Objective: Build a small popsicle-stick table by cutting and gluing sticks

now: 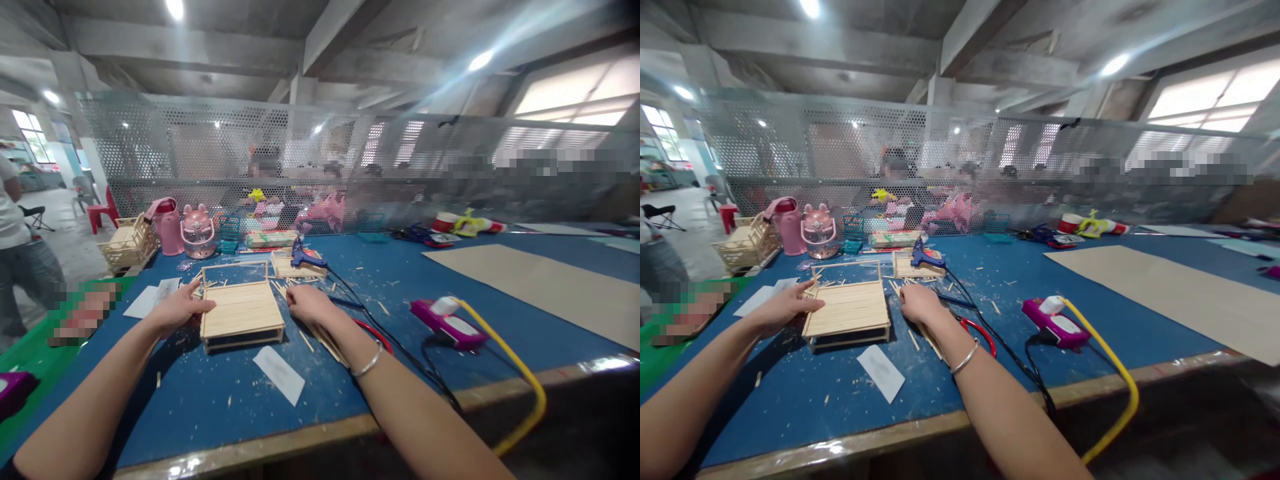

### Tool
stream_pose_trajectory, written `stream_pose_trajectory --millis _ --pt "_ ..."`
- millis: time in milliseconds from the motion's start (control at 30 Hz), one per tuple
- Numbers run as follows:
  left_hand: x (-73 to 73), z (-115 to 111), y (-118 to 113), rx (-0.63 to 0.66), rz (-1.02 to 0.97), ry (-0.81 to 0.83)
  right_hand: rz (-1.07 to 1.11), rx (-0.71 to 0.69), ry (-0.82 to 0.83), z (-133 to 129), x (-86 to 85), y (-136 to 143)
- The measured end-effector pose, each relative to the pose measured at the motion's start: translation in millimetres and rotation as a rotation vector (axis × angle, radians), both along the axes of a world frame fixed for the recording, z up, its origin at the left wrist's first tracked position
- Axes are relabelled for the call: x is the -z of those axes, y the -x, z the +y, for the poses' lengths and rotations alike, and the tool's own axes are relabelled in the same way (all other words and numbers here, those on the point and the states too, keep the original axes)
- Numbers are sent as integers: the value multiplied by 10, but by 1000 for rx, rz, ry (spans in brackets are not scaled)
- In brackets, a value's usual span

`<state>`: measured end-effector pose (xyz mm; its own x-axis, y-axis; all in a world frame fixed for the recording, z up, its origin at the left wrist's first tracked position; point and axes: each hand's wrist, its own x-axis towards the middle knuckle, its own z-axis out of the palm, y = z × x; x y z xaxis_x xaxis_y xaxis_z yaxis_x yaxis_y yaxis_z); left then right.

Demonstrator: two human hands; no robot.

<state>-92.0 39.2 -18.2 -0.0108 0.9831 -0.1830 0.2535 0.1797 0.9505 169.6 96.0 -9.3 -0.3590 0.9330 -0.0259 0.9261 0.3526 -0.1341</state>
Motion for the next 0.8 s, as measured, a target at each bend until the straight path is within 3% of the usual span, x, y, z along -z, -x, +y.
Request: stream_pose_trajectory --millis 400,467,567,667,733,767,800 --pt "-17 -5 -64 40 -12 30 167 26 -83 114 26 -87" --pt "-12 -6 -80 55 9 16 313 40 -142 133 11 -78" --pt "-19 -32 -68 57 143 -42 701 19 -175 158 12 -33" --pt "-117 -86 -53 -159 478 -221 991 -53 -87 179 34 36" --pt "-242 -98 -97 -416 740 -441 1103 -102 -6 195 45 83" --pt "-313 -83 -146 -493 833 -590 1146 -121 31 204 46 104" --pt "-380 -53 -214 -486 894 -729 1181 -135 61 212 46 124"
